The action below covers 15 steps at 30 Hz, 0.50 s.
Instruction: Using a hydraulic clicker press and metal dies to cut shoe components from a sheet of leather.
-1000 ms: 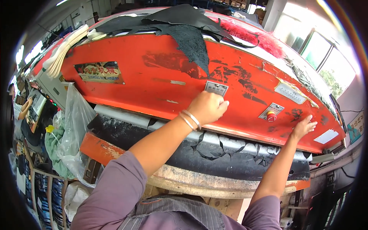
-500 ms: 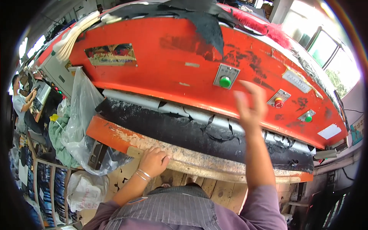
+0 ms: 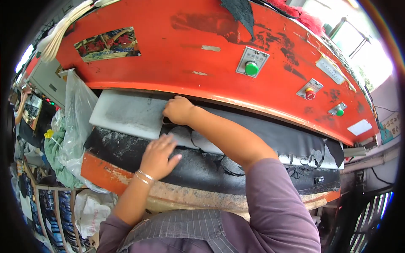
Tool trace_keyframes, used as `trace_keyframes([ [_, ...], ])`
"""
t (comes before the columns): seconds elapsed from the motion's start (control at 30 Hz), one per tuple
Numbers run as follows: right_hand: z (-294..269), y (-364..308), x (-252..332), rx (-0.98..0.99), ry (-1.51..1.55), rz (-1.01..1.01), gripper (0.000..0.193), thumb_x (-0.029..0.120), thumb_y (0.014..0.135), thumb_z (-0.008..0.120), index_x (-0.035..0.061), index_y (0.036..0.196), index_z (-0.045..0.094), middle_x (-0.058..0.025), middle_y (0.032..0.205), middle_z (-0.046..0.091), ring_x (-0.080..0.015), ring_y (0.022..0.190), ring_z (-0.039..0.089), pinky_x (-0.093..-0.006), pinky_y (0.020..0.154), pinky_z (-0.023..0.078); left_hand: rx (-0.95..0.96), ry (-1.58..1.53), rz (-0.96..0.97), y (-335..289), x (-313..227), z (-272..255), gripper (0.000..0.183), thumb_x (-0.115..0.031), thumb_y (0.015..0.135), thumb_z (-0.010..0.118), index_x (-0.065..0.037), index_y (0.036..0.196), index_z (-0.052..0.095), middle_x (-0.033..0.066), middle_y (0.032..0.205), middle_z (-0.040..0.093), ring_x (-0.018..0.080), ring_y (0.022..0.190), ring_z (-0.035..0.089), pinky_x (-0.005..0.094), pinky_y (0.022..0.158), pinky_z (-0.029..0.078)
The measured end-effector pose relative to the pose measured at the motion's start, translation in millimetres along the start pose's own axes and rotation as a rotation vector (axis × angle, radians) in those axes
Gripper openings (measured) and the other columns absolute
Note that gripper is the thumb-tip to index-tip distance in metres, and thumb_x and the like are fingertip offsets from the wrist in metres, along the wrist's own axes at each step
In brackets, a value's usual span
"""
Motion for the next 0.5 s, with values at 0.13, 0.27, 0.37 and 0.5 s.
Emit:
trace_keyframes([
  [0.13,-18.5,-18.6,-11.9,-0.209,0.019,0.066,0.011,0.013,0.075,0.057,0.0090,0.080,0.067,-0.0108,0.088,0.068,-0.0287,0.087,0.066,-0.0417,0.075,0.053,0.179,-0.002,0.026,7.1,45.0,18.7,0.052,-0.035,0.086,0.061,-0.005,0.129,0.054,0.0127,0.141,0.047,0.0284,0.130,0.043,0.0462,0.111,0.025],
  [0.27,-28.0,-115.4,-72.8,-0.258,0.299,0.915,0.039,0.009,0.079,0.055,0.0003,0.117,0.054,-0.0254,0.094,0.066,-0.0406,0.084,0.065,-0.0484,0.073,0.053,0.150,-0.177,-0.025,34.9,39.7,20.2,0.049,-0.028,0.087,0.060,-0.003,0.129,0.053,0.0155,0.138,0.050,0.0285,0.129,0.044,0.0480,0.110,0.025],
  [0.37,-5.8,-159.7,-64.0,-0.267,0.540,1.162,0.046,0.011,0.079,0.057,-0.0048,0.123,0.051,-0.0288,0.092,0.065,-0.0429,0.089,0.063,-0.0469,0.081,0.051,0.066,-0.336,-0.082,67.6,27.5,44.3,0.055,-0.020,0.088,0.056,-0.002,0.137,0.042,0.0185,0.135,0.051,0.0293,0.130,0.044,0.0490,0.111,0.023],
  [0.5,25.5,-179.1,-30.9,-0.428,0.924,1.510,0.055,0.022,0.084,0.061,-0.0075,0.128,0.047,-0.0268,0.086,0.067,-0.0348,0.085,0.068,-0.0441,0.076,0.053,-0.016,-0.397,-0.142,97.6,10.8,85.4,0.071,-0.015,0.086,0.051,0.004,0.145,0.018,0.0210,0.136,0.048,0.0299,0.133,0.039,0.0489,0.113,0.018],
])
Point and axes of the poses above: each hand's wrist, its own y-axis towards the middle knuckle, its own z-axis out of the palm, x = y × z, the point moved 4 cm from there along y, towards the middle knuckle
